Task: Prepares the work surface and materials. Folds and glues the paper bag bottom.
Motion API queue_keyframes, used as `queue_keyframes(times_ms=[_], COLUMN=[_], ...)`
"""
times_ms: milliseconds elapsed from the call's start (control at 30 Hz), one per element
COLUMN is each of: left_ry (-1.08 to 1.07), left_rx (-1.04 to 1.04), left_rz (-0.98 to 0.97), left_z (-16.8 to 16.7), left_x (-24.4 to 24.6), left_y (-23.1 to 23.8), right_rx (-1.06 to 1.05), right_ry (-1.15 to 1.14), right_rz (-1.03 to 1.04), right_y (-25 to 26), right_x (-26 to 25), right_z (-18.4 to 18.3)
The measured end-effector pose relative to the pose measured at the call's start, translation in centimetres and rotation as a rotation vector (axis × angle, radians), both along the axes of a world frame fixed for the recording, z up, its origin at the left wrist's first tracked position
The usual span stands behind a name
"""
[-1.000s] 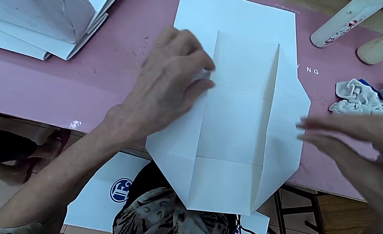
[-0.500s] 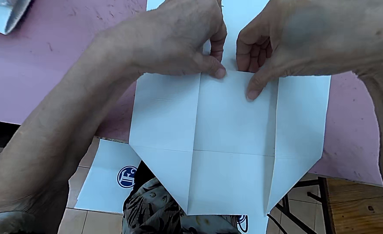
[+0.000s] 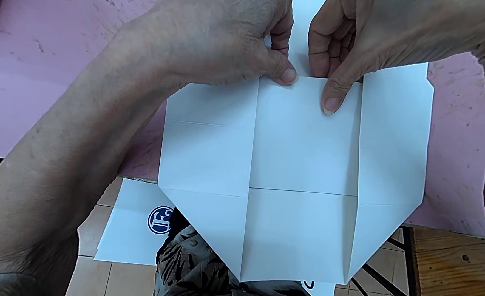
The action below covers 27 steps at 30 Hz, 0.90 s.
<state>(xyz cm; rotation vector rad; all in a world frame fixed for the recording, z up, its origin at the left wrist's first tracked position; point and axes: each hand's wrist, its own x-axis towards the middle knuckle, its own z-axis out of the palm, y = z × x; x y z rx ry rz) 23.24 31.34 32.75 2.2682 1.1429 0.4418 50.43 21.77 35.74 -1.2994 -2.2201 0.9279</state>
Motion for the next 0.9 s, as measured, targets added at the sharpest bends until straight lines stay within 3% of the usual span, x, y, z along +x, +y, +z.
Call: queue_keyframes(times_ms=[167,267,433,567,767,833,900], left_ry=[-0.072,-0.095,-0.083,-0.032,0.031,0.039,0.067], left_rx=[-0.001,-0.024,-0.026,0.018,0.077,0.186,0.301], left_rz=[-0.070,-0.055,-0.054,-0.071,-0.087,-0.079,-0.031], left_z=[-0.7,-0.7,-0.7,-0.7,-0.1,-0.2,0.2], left_x=[-0.3,-0.4,-0.4,-0.4,0.0,0.2,0.5], left_y=[1.4,1.4,1.5,1.4,1.0,0.5,-1.0], right_rx=[0.057,0.053,0.007,0.042,-0.098,-0.090,-0.069], right_ry=[-0.146,-0.070,0.050,-0.005,-0.297,-0.439,-0.511], right_rz=[-0.046,0.021,-0.056,0.010,-0.079,0.015,0.242], right_y=[-0.7,0.0,0.0,0.6,4.7,6.3,10.5], right_x=[2.8,0.6,-1.3,-1.2,-6.8,-7.0,-6.9], right_z=[-1.3,-0.1,0.6,0.7,3.9,3.8,2.4])
